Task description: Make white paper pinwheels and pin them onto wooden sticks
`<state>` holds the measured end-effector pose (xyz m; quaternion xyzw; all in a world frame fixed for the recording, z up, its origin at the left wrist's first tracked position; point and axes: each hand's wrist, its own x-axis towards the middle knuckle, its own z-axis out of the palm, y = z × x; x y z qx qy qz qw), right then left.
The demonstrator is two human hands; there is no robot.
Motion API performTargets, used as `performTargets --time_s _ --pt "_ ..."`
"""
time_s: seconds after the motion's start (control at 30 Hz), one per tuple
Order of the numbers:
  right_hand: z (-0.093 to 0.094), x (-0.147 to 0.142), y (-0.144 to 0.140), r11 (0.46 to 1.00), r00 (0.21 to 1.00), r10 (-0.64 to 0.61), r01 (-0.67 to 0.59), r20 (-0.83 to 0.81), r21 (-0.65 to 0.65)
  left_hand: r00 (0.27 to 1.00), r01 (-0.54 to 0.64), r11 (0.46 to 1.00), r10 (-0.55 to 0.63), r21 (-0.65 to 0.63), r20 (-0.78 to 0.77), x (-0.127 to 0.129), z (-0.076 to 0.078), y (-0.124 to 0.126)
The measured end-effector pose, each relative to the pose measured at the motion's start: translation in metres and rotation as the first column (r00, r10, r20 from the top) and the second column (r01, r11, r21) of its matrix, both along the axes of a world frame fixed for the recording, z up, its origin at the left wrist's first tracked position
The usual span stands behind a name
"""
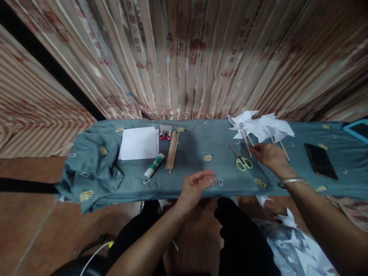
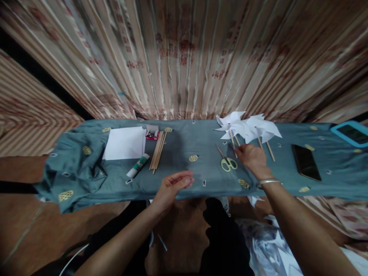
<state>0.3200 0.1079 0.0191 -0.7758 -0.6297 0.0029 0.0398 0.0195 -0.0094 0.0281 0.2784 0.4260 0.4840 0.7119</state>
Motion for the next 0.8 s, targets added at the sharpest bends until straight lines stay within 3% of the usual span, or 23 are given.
performTargets --time_s 0.1,0.2,0.33,0.4,0.47,0.57,0.6,0.67,0.73,0.8 --pt "0.006 -0.045 -0.013 0.992 0.990 0.121 -0.118 0.069 -0.048 0.999 0.046 0.998 -0.047 0.030 0.018 0.007 -0.003 -0.006" --pt "0.011 -0.100 -0.020 0.936 0.936 0.348 -0.350 -0.042 -0.041 0.997 0.082 0.995 -0.081 0.059 -0.007 0.012 -0.008 -0.013" --pt "0.021 -0.171 -0.020 0.840 0.825 0.531 -0.543 -0.192 -0.008 0.933 0.274 0.947 -0.220 0.168 -0.284 0.019 -0.019 -0.029" --pt "0.026 -0.204 -0.018 0.778 0.748 0.615 -0.628 -0.249 0.035 0.860 0.418 0.881 -0.304 0.222 -0.410 0.022 -0.026 -0.040" --pt "0.029 -0.237 -0.014 0.711 0.671 0.686 -0.701 -0.281 0.059 0.739 0.587 0.753 -0.350 0.297 -0.575 0.026 -0.032 -0.049" --pt "0.025 -0.283 -0.005 0.610 0.565 0.772 -0.787 -0.292 0.092 0.514 0.792 0.534 -0.319 0.297 -0.797 0.030 -0.040 -0.061" --pt "0.022 -0.298 -0.001 0.595 0.548 0.783 -0.798 -0.294 0.098 0.470 0.815 0.502 -0.282 0.289 -0.836 0.031 -0.042 -0.064" --pt "0.014 -0.325 0.005 0.532 0.474 0.826 -0.834 -0.304 0.145 0.435 0.841 0.460 -0.262 0.285 -0.861 0.033 -0.045 -0.069" --pt "0.005 -0.347 0.010 0.465 0.407 0.863 -0.872 -0.301 0.154 0.471 0.826 0.472 -0.280 0.307 -0.837 0.034 -0.048 -0.072" --pt "-0.004 -0.364 0.014 0.444 0.393 0.870 -0.887 -0.297 0.129 0.511 0.799 0.510 -0.296 0.319 -0.807 0.034 -0.051 -0.073"
